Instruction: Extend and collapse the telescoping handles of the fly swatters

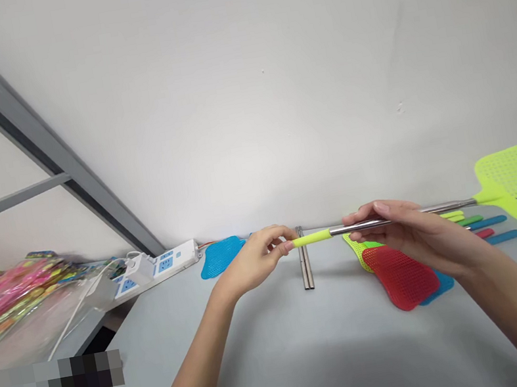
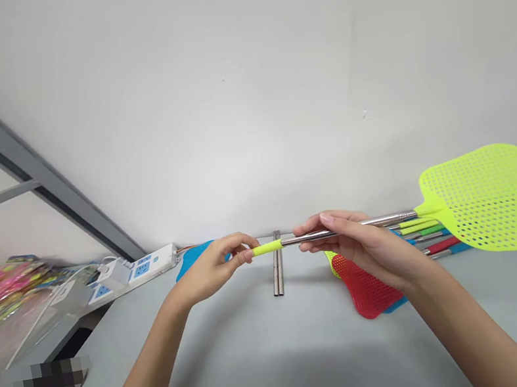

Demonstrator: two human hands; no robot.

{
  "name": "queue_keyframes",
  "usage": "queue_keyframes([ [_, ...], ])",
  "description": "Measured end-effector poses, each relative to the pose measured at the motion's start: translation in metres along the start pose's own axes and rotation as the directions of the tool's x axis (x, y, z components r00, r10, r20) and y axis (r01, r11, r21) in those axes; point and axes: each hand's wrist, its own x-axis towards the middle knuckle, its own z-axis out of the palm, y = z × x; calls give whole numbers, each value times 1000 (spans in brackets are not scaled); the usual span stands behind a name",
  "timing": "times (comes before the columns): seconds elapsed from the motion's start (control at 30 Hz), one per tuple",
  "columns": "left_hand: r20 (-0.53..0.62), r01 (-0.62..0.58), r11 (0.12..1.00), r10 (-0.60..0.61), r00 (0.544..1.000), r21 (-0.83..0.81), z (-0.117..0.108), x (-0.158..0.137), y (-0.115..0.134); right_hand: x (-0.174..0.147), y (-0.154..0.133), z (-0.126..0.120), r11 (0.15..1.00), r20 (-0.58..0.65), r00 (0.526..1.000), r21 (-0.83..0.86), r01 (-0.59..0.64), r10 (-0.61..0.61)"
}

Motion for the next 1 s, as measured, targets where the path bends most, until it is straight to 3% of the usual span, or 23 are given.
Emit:
queue_keyframes([
  [0.4,-12,22,993,-24,1000,-118,2,-1,8,-2,-6,-2,992,-60,996,-107,62,-68],
  [0.63,91,17,999,-13,996,-40,5,-7,23,1,-1,8,997,-12,999,-55,50,-51],
  [0.83,143,-21,999,26,989,-36,7,-11,34,1,8,28,1000,-40,999,-10,29,-30],
  [1.0,191,-54,998,62,980,-45,14,-14,37,1,14,39,997,33,999,79,12,-15],
])
